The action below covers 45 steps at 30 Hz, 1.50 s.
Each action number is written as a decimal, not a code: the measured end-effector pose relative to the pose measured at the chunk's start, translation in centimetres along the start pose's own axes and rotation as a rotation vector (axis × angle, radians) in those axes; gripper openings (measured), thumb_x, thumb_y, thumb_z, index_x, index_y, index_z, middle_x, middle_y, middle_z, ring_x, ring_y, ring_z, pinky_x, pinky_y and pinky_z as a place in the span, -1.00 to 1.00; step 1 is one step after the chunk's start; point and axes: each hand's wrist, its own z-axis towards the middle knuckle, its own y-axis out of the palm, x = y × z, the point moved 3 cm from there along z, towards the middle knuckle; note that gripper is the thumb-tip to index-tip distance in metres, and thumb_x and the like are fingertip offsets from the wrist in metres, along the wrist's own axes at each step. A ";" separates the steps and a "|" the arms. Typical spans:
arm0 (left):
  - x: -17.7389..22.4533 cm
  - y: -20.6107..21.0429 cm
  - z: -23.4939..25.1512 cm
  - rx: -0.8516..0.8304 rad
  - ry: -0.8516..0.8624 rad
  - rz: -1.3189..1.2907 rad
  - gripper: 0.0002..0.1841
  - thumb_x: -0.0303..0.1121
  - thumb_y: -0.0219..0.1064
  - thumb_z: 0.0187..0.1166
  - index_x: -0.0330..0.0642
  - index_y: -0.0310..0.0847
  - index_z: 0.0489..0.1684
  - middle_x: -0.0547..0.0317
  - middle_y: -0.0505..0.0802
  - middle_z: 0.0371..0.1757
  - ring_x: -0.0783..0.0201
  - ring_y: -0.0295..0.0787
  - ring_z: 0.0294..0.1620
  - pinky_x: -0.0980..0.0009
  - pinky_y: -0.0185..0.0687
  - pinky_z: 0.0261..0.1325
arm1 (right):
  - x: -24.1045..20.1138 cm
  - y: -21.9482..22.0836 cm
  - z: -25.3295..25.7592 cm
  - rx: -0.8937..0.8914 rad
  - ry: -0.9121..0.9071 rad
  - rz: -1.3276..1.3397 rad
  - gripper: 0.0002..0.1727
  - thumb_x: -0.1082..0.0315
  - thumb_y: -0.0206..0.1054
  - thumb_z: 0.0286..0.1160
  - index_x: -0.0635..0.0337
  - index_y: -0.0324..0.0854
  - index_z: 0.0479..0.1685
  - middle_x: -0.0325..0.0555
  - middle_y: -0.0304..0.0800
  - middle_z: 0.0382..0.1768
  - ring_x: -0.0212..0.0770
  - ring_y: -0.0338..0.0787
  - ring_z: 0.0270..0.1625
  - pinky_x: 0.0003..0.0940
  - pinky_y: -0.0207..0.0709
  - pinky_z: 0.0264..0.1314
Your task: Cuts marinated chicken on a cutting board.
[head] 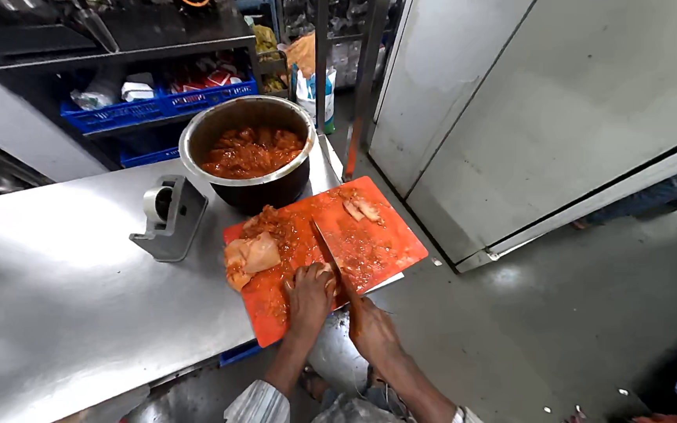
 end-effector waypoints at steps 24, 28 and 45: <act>1.9 0.1 1.5 -0.113 -0.116 0.072 -0.66 -0.16 0.20 0.75 0.38 0.74 0.39 0.23 0.62 0.64 -0.07 0.36 0.73 -0.36 0.13 0.61 | 7.4 -1.5 -1.6 0.076 -0.102 0.235 -0.39 0.11 -0.03 0.82 -0.11 0.17 0.86 0.09 0.74 0.33 0.09 0.80 0.27 0.11 0.61 0.35; 2.2 0.2 1.4 -0.118 -0.126 0.060 -0.65 -0.09 0.21 0.74 0.37 0.72 0.42 0.21 0.61 0.66 -0.09 0.35 0.74 -0.40 0.13 0.62 | 7.3 -1.1 -1.9 -0.009 -0.071 0.211 -0.36 0.12 -0.03 0.83 -0.17 0.05 0.90 0.16 0.71 0.36 0.14 0.79 0.27 0.12 0.59 0.36; -2.6 -3.0 4.7 -0.088 0.058 -0.025 -0.58 -0.42 0.22 0.67 0.26 0.76 0.39 0.08 0.52 0.73 -0.16 0.26 0.78 -0.36 0.13 0.68 | 10.9 -5.8 4.1 0.116 -0.161 0.328 -0.41 0.13 0.02 0.83 -0.17 0.21 0.84 0.07 0.80 0.29 0.04 0.84 0.20 0.10 0.61 0.35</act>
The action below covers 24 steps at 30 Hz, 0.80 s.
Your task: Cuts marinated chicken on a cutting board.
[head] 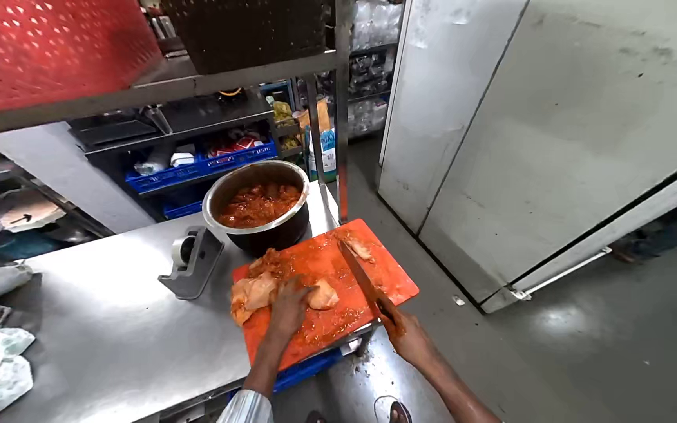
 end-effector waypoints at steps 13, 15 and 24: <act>3.4 3.9 3.4 0.145 -0.113 -0.043 -0.36 -0.03 -0.08 0.89 -0.13 0.10 0.89 -0.07 0.19 0.91 -0.13 -0.05 0.93 -0.24 -0.18 0.88 | 2.4 5.9 -4.4 -0.213 0.127 1.066 -0.33 0.14 0.10 0.79 -0.05 0.06 0.87 -0.21 0.55 -0.58 -0.35 0.43 -0.79 -0.45 0.36 -0.81; 3.5 5.0 4.8 0.128 -0.114 0.033 -0.35 -0.02 -0.18 0.91 -0.14 0.00 0.93 -0.06 0.13 0.93 -0.13 -0.11 0.95 -0.29 -0.22 0.86 | 2.7 6.0 -4.3 -0.237 0.132 1.072 -0.32 0.13 0.11 0.78 -0.08 0.06 0.88 -0.22 0.54 -0.58 -0.35 0.41 -0.79 -0.46 0.34 -0.81; 3.3 6.1 5.6 0.079 -0.040 0.207 -0.31 0.08 -0.28 0.91 -0.11 -0.01 0.93 -0.04 0.11 0.94 -0.09 -0.14 0.96 -0.31 -0.23 0.85 | 3.3 6.0 -4.1 -0.285 0.148 1.076 -0.33 0.11 0.11 0.78 -0.11 0.09 0.87 -0.23 0.54 -0.58 -0.36 0.40 -0.79 -0.47 0.32 -0.80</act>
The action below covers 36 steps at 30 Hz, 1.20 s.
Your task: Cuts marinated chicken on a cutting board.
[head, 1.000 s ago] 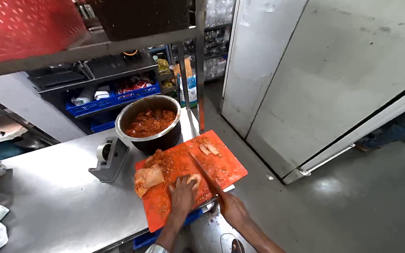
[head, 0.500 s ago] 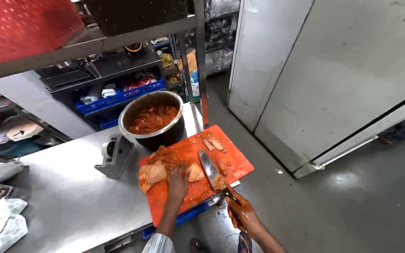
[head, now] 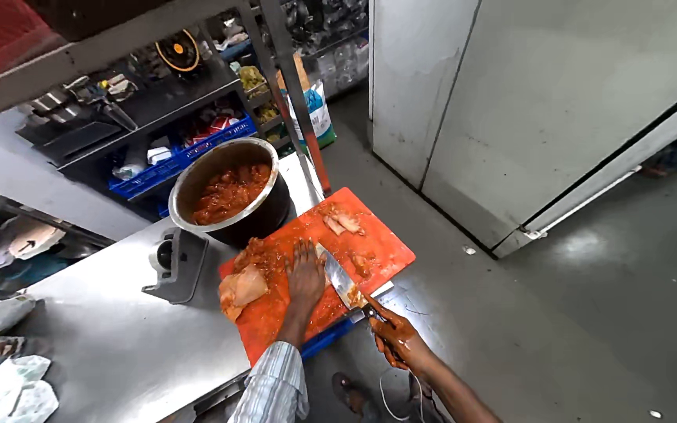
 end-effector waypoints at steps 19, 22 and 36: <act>0.5 -1.8 -2.0 0.073 0.119 -0.101 -0.31 0.00 -0.21 0.93 -0.30 -0.04 0.90 -0.08 0.10 0.94 -0.06 -0.09 0.95 -0.19 -0.16 0.90 | 1.7 4.3 1.4 0.110 -0.058 0.017 -0.32 0.14 0.13 0.78 -0.01 0.08 0.87 -0.25 0.54 -0.59 -0.33 0.49 -0.73 -0.41 0.47 -0.71; 0.4 -1.8 -1.9 0.064 0.147 -0.119 -0.31 -0.01 -0.21 0.93 -0.32 -0.05 0.90 -0.10 0.08 0.94 -0.07 -0.09 0.95 -0.17 -0.17 0.91 | 1.9 4.1 0.5 0.105 -0.046 0.003 -0.32 0.13 0.13 0.77 0.05 0.09 0.84 -0.27 0.53 -0.58 -0.34 0.50 -0.73 -0.42 0.49 -0.70; 0.1 -1.3 -1.3 0.016 0.180 -0.236 -0.31 -0.03 -0.29 0.94 -0.35 -0.11 0.91 -0.13 0.06 0.94 -0.05 -0.19 0.97 -0.15 -0.35 0.94 | 0.2 4.6 3.5 0.140 -0.050 -0.093 -0.34 0.14 0.12 0.80 -0.11 0.10 0.87 -0.20 0.57 -0.52 -0.32 0.52 -0.70 -0.41 0.49 -0.67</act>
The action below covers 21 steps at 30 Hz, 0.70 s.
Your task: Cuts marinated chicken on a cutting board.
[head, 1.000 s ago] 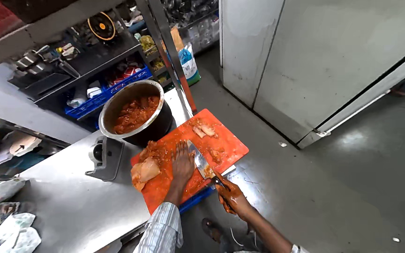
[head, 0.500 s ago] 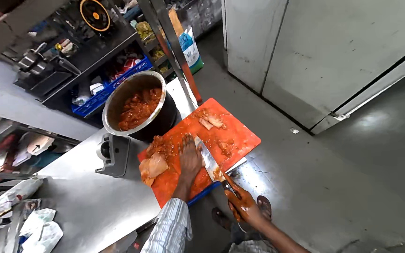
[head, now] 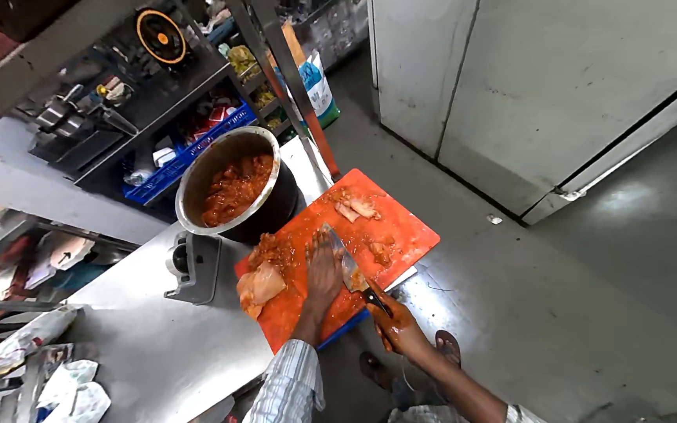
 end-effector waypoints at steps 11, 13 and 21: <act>0.1 1.0 1.1 0.022 -0.011 0.031 -0.34 -0.07 -0.19 0.91 -0.37 0.09 0.85 -0.20 0.20 0.89 -0.13 -0.01 0.93 -0.10 -0.18 0.92 | 0.0 0.0 -0.3 0.012 0.015 0.035 -0.32 0.14 0.12 0.80 -0.11 0.05 0.89 -0.20 0.56 -0.54 -0.31 0.50 -0.73 -0.40 0.47 -0.70; 0.5 0.9 0.3 0.029 0.053 0.081 -0.35 -0.07 -0.17 0.91 -0.36 0.11 0.84 -0.17 0.23 0.88 -0.10 0.02 0.92 -0.07 -0.12 0.92 | -0.4 0.1 0.2 0.017 0.018 0.010 -0.35 0.14 0.12 0.81 -0.13 0.10 0.87 -0.19 0.55 -0.54 -0.31 0.50 -0.71 -0.41 0.46 -0.69; -0.4 1.6 0.7 0.033 0.094 0.150 -0.33 -0.07 -0.17 0.91 -0.49 0.15 0.78 -0.27 0.29 0.84 -0.18 0.04 0.91 -0.07 -0.14 0.92 | 1.2 -1.0 -4.3 -0.057 0.020 -0.074 -0.29 0.11 0.12 0.77 -0.07 0.02 0.90 -0.22 0.61 -0.47 -0.30 0.55 -0.70 -0.35 0.55 -0.68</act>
